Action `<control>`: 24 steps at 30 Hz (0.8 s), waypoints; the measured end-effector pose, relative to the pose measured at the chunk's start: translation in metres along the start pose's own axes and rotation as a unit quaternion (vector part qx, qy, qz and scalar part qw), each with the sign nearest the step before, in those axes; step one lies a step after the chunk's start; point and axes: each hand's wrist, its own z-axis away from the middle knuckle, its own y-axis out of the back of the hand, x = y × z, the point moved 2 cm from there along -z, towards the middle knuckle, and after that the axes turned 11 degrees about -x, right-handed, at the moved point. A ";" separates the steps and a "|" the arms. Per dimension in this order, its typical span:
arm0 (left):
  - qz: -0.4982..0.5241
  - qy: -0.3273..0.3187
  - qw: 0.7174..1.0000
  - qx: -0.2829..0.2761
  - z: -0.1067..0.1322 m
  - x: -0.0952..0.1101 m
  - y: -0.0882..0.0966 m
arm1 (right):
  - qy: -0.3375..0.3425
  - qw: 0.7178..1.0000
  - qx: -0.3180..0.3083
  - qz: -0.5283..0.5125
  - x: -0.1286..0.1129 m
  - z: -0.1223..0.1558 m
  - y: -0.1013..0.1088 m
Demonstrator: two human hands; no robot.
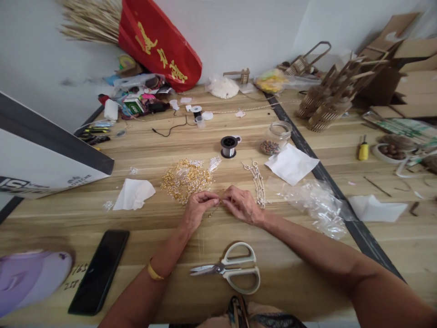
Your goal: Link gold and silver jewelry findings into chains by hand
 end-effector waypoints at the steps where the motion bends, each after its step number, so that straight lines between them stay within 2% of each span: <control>1: -0.003 -0.001 1.000 0.000 0.000 0.000 0.000 | 0.000 1.000 0.000 0.001 0.000 0.000 0.000; 7: -0.010 0.002 1.000 -0.010 0.001 0.002 -0.001 | -0.001 1.000 0.000 0.012 0.000 0.001 0.000; 24: 0.056 0.022 0.998 -0.019 -0.001 0.000 -0.002 | 0.008 1.000 -0.006 0.024 0.003 0.002 0.000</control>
